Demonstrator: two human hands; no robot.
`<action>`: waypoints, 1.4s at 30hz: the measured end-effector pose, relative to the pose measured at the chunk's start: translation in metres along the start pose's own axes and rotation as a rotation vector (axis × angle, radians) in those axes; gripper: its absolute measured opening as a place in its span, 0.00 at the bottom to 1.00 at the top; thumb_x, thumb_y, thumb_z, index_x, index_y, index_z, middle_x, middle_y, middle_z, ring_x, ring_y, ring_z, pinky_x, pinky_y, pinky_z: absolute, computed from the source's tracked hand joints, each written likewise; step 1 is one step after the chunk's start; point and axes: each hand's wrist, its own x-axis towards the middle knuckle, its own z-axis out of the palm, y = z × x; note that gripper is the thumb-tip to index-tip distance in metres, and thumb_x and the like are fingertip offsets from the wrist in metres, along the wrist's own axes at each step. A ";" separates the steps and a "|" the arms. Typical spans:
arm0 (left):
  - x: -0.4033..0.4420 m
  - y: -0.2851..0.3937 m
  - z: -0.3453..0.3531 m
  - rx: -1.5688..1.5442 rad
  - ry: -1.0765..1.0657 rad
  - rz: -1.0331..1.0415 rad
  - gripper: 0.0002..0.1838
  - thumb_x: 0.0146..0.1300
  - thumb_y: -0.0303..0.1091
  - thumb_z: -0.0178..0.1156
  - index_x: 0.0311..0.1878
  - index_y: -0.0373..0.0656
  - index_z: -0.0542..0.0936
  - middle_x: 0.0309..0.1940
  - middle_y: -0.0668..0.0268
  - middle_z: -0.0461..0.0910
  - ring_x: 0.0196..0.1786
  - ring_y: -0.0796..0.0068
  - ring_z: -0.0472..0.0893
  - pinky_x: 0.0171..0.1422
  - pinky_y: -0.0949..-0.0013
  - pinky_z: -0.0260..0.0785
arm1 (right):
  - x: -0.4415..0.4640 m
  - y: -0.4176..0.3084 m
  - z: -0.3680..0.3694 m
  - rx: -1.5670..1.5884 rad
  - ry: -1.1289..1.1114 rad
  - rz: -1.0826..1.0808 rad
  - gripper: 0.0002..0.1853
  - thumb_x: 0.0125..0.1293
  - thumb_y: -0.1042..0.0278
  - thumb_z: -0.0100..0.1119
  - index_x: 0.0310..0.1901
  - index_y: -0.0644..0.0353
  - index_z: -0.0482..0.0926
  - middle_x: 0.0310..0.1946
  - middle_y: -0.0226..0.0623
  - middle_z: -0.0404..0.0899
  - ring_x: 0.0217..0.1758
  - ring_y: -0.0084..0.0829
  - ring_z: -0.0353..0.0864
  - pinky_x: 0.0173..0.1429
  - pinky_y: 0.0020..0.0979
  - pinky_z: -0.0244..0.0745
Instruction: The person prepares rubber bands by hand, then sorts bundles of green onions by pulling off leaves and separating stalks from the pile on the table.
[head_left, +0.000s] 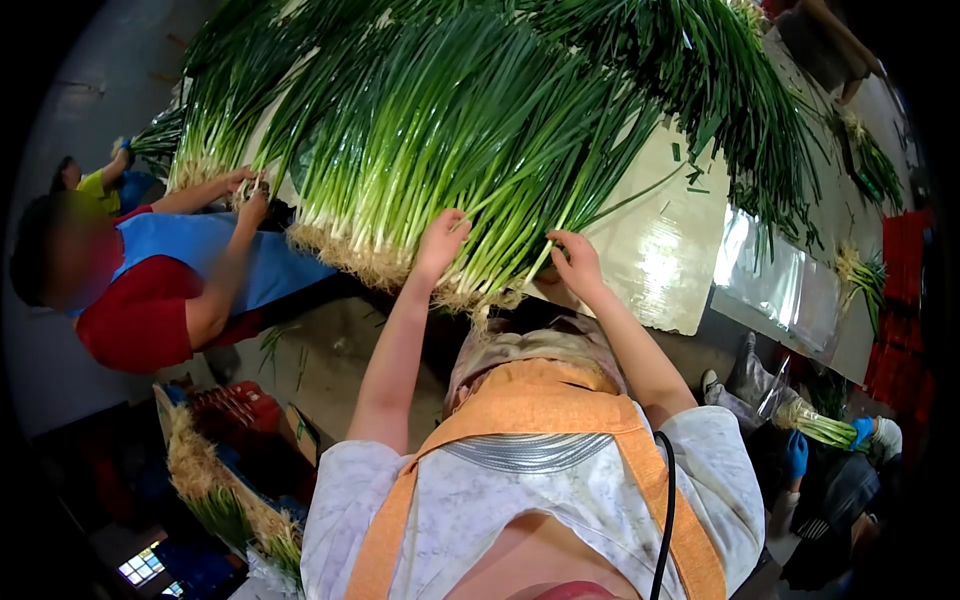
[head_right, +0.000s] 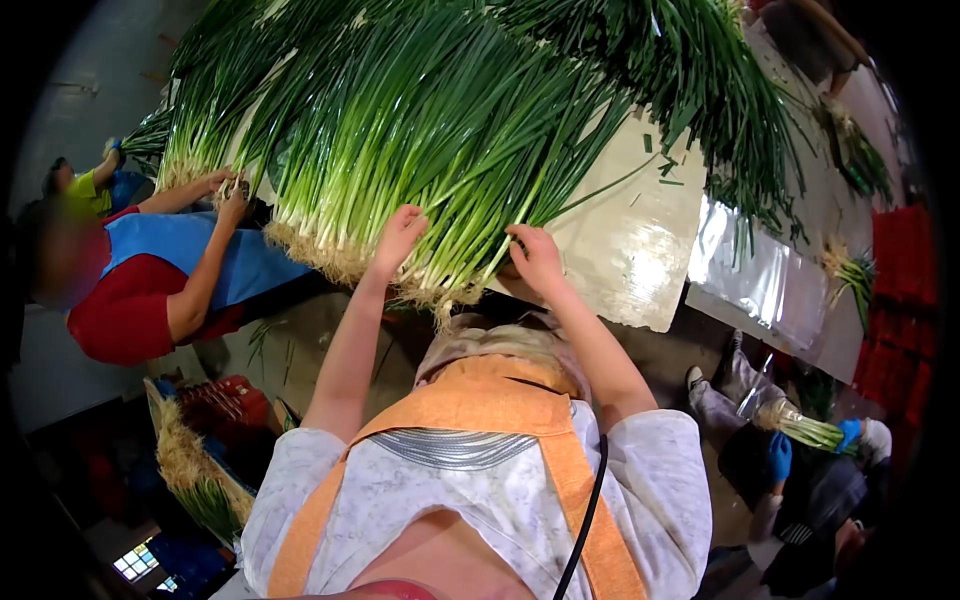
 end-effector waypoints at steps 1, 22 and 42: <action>-0.001 0.005 -0.003 -0.156 -0.016 0.030 0.15 0.65 0.38 0.53 0.51 0.38 0.73 0.29 0.67 0.76 0.31 0.83 0.72 0.38 0.77 0.63 | -0.004 -0.001 0.001 0.175 0.018 0.130 0.13 0.58 0.73 0.58 0.46 0.57 0.75 0.34 0.33 0.76 0.40 0.29 0.74 0.48 0.31 0.67; -0.074 -0.013 0.098 -0.542 -0.290 -0.049 0.08 0.67 0.34 0.53 0.41 0.39 0.70 0.30 0.72 0.71 0.34 0.84 0.70 0.42 0.77 0.62 | -0.030 -0.034 0.004 1.219 -0.183 0.856 0.16 0.65 0.71 0.52 0.54 0.59 0.67 0.37 0.29 0.77 0.33 0.18 0.73 0.40 0.20 0.71; -0.099 0.013 0.105 -0.777 -0.348 -0.172 0.13 0.73 0.44 0.40 0.48 0.45 0.64 0.33 0.64 0.78 0.27 0.75 0.80 0.28 0.75 0.70 | -0.031 -0.046 -0.014 1.150 -0.177 0.858 0.12 0.60 0.68 0.59 0.45 0.58 0.73 0.30 0.26 0.74 0.32 0.19 0.74 0.39 0.23 0.69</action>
